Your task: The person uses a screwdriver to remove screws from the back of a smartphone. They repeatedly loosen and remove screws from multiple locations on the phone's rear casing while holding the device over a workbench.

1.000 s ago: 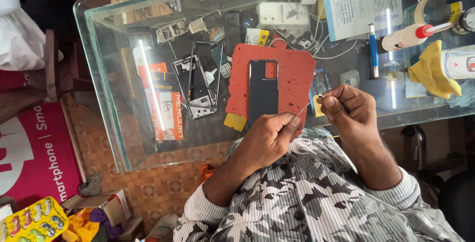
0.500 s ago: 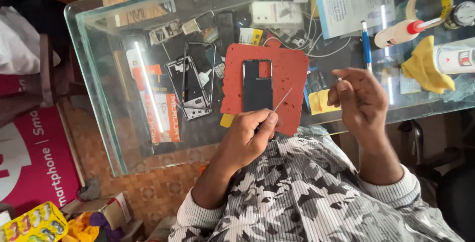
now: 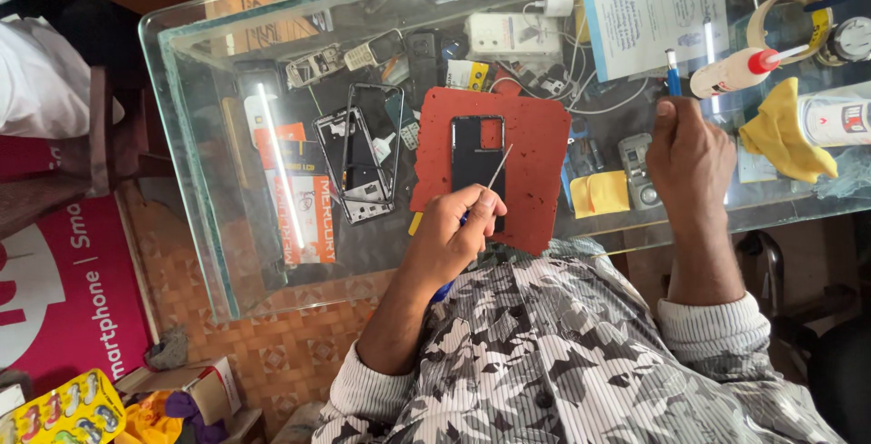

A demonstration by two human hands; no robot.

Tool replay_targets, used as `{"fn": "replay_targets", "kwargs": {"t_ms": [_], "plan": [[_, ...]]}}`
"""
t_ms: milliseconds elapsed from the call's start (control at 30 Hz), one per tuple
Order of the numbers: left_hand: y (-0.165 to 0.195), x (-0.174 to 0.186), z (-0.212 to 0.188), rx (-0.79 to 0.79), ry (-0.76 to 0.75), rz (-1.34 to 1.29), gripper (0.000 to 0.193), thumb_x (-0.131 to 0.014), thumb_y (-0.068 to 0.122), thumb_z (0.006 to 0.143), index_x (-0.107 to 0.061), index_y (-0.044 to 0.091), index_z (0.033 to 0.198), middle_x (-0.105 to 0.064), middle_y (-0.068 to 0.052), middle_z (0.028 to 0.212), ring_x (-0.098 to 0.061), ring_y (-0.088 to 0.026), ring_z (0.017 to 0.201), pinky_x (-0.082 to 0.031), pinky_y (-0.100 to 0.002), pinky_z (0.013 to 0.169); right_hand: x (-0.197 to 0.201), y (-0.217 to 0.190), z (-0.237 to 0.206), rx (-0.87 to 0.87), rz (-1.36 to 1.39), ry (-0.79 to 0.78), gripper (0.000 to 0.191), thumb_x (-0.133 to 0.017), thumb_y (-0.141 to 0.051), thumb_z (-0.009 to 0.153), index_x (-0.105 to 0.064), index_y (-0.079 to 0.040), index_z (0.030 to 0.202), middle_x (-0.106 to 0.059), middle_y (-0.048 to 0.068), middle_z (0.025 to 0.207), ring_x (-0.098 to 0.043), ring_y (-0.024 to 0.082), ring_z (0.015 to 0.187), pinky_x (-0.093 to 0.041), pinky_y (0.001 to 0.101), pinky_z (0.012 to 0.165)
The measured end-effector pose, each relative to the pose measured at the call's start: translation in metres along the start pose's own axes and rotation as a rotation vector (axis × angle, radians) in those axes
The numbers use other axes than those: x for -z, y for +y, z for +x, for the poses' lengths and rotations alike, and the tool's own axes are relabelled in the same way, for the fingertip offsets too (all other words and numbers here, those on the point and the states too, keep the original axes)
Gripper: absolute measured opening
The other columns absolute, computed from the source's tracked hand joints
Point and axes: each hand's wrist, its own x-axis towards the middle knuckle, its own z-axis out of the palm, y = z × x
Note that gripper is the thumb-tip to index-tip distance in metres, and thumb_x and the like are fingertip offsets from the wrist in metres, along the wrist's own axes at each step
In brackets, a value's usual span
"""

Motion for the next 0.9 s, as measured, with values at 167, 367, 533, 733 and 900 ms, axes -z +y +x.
{"fn": "replay_targets", "kwargs": {"t_ms": [167, 367, 533, 733, 900], "plan": [[-0.003, 0.002, 0.004, 0.016, 0.026, -0.075, 0.041, -0.049, 0.035, 0.108, -0.069, 0.002, 0.096, -0.059, 0.001, 0.071, -0.056, -0.005, 0.056, -0.046, -0.023, 0.046, 0.000, 0.010, 0.000, 0.125, 0.073, 0.069, 0.014, -0.061, -0.001, 0.103, -0.069, 0.003, 0.113, -0.066, 0.022, 0.100, -0.066, 0.041, 0.086, -0.053, 0.0510, 0.079], [-0.015, 0.006, 0.008, -0.031, 0.073, -0.234, 0.038, -0.048, 0.031, 0.110, -0.068, 0.000, 0.100, -0.059, -0.001, 0.074, -0.058, -0.006, 0.058, -0.048, -0.023, 0.048, -0.002, 0.006, 0.004, 0.094, -0.007, 0.035, 0.020, -0.062, -0.001, 0.108, -0.071, 0.004, 0.125, -0.068, 0.019, 0.105, -0.066, 0.039, 0.093, -0.053, 0.0489, 0.085], [-0.028, 0.009, 0.017, -0.145, 0.069, -0.559, 0.030, -0.046, 0.019, 0.108, -0.066, -0.003, 0.115, -0.062, -0.006, 0.086, -0.063, -0.012, 0.068, -0.055, -0.027, 0.057, 0.002, -0.016, 0.001, 0.258, -0.088, 0.132, 0.026, -0.065, -0.005, 0.098, -0.068, 0.004, 0.122, -0.068, 0.018, 0.118, -0.068, 0.039, 0.108, -0.054, 0.0492, 0.092], [-0.033, -0.014, 0.035, -0.150, 0.102, -0.841, 0.031, -0.047, 0.013, 0.108, -0.061, -0.004, 0.130, -0.065, -0.009, 0.102, -0.067, -0.018, 0.090, -0.061, -0.035, 0.080, 0.008, -0.071, -0.026, -0.109, 1.098, -0.610, 0.050, -0.066, -0.023, 0.093, -0.057, 0.000, 0.136, -0.071, 0.008, 0.110, -0.072, 0.013, 0.097, -0.062, 0.0304, 0.076], [-0.035, -0.027, 0.034, -0.421, 0.232, -0.227, 0.040, -0.056, 0.019, 0.111, -0.056, -0.007, 0.142, -0.060, -0.014, 0.134, -0.064, -0.025, 0.121, -0.056, -0.038, 0.099, -0.008, -0.094, -0.047, -0.028, 1.046, -0.774, 0.051, -0.070, -0.024, 0.097, -0.052, 0.005, 0.135, -0.062, 0.009, 0.091, -0.058, 0.012, 0.077, -0.048, 0.0284, 0.065]]}}
